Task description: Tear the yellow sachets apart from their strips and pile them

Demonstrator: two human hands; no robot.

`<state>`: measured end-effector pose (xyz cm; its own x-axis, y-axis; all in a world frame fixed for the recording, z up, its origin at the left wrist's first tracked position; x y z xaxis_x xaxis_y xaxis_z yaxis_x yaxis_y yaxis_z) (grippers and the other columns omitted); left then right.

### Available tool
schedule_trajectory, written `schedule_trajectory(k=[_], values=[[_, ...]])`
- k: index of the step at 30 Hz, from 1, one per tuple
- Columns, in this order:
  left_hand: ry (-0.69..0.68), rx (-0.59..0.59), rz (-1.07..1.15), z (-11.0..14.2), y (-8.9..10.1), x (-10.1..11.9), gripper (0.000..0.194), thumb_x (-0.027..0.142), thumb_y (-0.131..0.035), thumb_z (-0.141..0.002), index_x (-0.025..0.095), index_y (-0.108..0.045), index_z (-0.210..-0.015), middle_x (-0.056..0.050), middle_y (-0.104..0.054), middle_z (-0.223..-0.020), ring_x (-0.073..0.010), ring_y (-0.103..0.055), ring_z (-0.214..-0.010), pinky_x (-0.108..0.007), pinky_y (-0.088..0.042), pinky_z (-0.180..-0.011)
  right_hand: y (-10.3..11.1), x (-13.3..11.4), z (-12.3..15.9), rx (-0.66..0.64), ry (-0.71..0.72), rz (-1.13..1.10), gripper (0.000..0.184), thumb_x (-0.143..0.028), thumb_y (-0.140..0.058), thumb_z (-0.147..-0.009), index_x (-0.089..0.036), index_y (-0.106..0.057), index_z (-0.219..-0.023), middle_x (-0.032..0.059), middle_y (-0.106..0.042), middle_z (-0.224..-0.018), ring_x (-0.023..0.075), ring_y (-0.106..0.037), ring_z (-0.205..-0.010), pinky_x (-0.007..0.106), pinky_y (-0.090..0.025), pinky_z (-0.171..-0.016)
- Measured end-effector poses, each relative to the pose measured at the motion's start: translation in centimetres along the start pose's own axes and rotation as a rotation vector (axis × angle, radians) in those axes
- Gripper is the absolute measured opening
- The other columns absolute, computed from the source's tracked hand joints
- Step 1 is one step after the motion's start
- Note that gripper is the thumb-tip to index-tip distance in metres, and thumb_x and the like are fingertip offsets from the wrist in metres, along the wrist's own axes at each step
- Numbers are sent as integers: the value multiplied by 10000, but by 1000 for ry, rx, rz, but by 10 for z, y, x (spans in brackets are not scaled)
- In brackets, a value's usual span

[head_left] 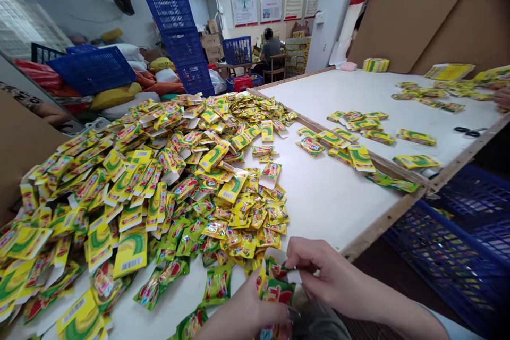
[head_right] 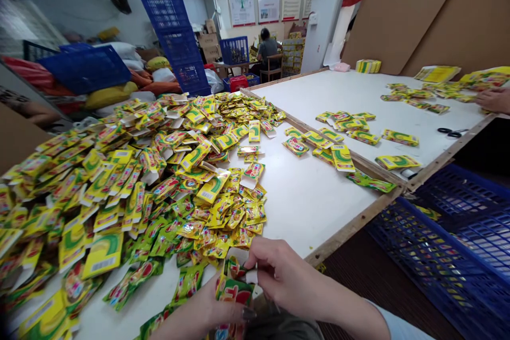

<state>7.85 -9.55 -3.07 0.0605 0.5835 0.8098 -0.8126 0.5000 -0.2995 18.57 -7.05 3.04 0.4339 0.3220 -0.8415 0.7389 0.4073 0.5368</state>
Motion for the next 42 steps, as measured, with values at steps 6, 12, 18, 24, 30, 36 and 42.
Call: schedule_trajectory(k=[6,12,18,24,30,36,42], values=[[-127,7,55,-5,-1,-5,433,84,-647,-558,172,-498,-955,36,-583,-764,-118,-532,-695,-239,-413,-670,-6,-13,7,-220,48,-18,387,-17,-412,-703,-193,-621,-978,33,-643,-889,134,-584,-788,218,-443,-716],[-250,-143,143,-11,-11,-24,516,112,-692,-551,195,-503,-1024,6,-595,-874,-178,-564,-827,-304,-409,-789,-21,22,24,-196,-294,-152,269,-91,-471,-702,-184,-649,-881,23,-631,-795,114,-563,-622,185,-449,-553],[-243,-160,140,-20,-16,-41,789,90,-693,-542,235,-356,-1240,-46,-591,-1042,-191,-594,-856,-304,-438,-759,-37,32,34,-147,-343,-244,230,-134,-501,-716,-221,-678,-834,-2,-631,-707,100,-543,-533,162,-425,-465],[-391,238,-146,2,14,-7,730,264,-629,-694,226,-268,-1328,-91,-567,-1175,-233,-540,-1062,-372,-386,-954,30,35,18,231,-71,-49,208,-181,-466,-768,-201,-666,-823,43,-665,-808,167,-586,-663,280,-472,-617],[-560,490,-1059,44,67,43,529,75,-422,-747,285,-439,-1232,-36,-545,-1233,-234,-411,-1210,-442,-315,-1031,204,65,21,948,-162,687,337,-165,-496,-754,-173,-560,-1085,173,-609,-976,196,-552,-614,346,-394,-582],[-551,399,-1443,19,72,35,670,9,-395,-672,256,-379,-1294,-6,-494,-1309,-246,-253,-1312,-496,-226,-1079,102,63,-37,445,40,583,435,-154,-494,-739,-188,-475,-1172,96,-589,-1080,217,-587,-837,327,-470,-709],[-492,550,-1282,58,94,43,459,68,-389,-719,233,-496,-1133,-59,-556,-1192,-218,-459,-1150,-402,-361,-989,-9,74,-53,46,128,794,417,-149,-506,-744,-131,-515,-1161,161,-539,-1156,292,-470,-1073,453,-429,-861]])
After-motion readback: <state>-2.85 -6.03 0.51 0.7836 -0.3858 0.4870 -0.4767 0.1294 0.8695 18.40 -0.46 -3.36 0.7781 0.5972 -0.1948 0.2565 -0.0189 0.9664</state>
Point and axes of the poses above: each hand's wrist, its own z-axis away from the middle knuckle, its own y-axis out of the back of the hand, x = y × z, the point moved 7 cm from there along -z, towards the middle knuckle
